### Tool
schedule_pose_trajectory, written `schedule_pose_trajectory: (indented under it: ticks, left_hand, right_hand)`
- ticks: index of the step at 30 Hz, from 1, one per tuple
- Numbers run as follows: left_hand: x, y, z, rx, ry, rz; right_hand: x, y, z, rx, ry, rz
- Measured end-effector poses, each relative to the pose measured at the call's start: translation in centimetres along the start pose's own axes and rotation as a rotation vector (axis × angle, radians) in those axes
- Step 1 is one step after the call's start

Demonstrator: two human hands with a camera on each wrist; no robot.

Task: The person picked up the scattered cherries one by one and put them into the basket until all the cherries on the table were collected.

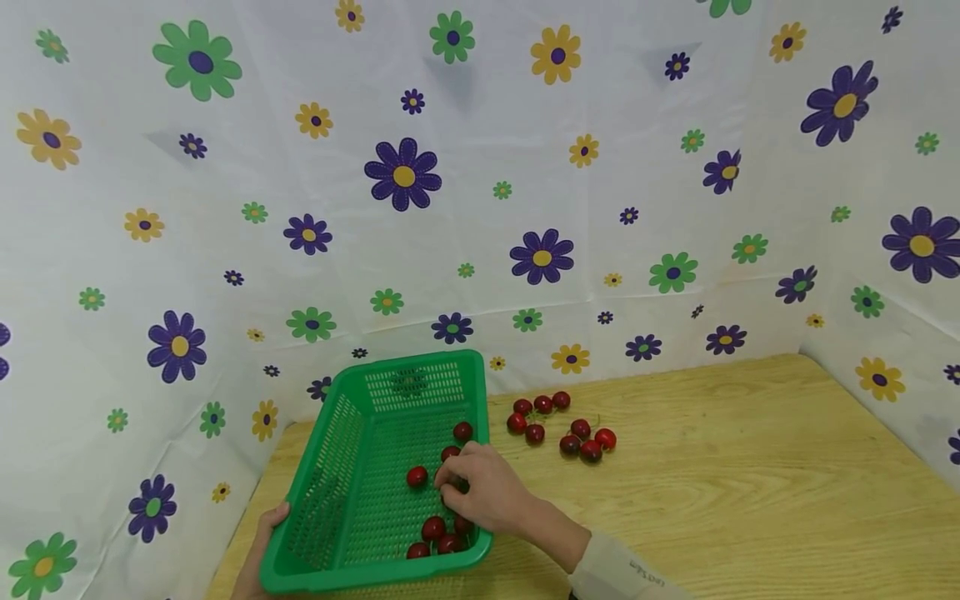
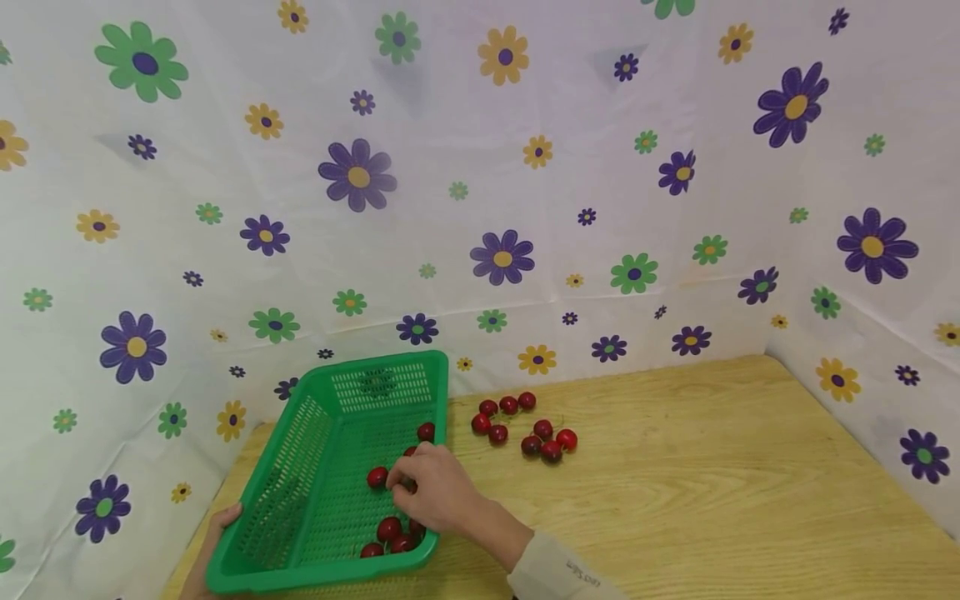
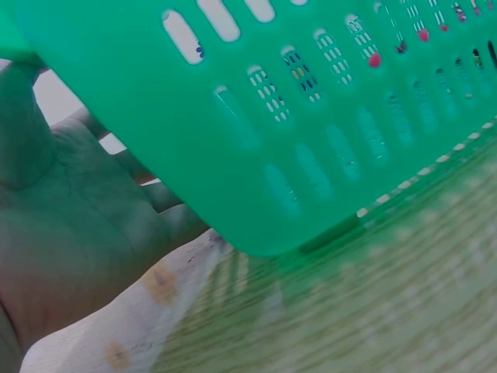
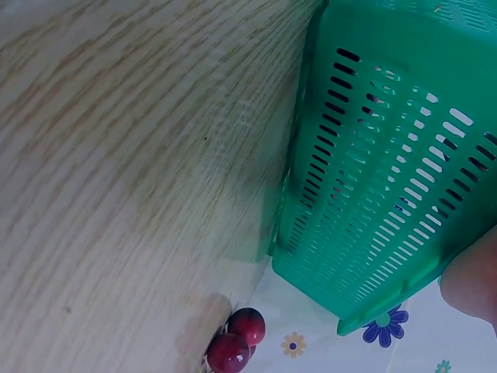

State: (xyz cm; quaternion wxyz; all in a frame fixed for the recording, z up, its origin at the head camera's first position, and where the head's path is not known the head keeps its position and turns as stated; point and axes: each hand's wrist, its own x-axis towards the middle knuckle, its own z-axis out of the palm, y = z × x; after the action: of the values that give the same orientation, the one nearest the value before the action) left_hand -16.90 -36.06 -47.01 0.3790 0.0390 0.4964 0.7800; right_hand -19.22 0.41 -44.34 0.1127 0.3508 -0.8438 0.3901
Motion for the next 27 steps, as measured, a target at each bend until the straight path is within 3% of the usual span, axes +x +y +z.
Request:
schedule_pose_trajectory:
  ticks: [5, 22, 27]
  left_hand:
    - [-0.01, -0.09, -0.08, -0.017, -0.051, 0.009]
    - [0.16, 0.00, -0.16, 0.023, -0.004, 0.080]
    - [0.19, -0.09, 0.00, 0.008, -0.033, 0.110]
  right_hand:
    - [-0.12, -0.01, 0.03, 0.005, 0.002, -0.001]
    - [-0.12, -0.04, -0.03, 0.004, 0.010, 0.007]
    - [-0.13, -0.05, -0.04, 0.006, 0.015, 0.004]
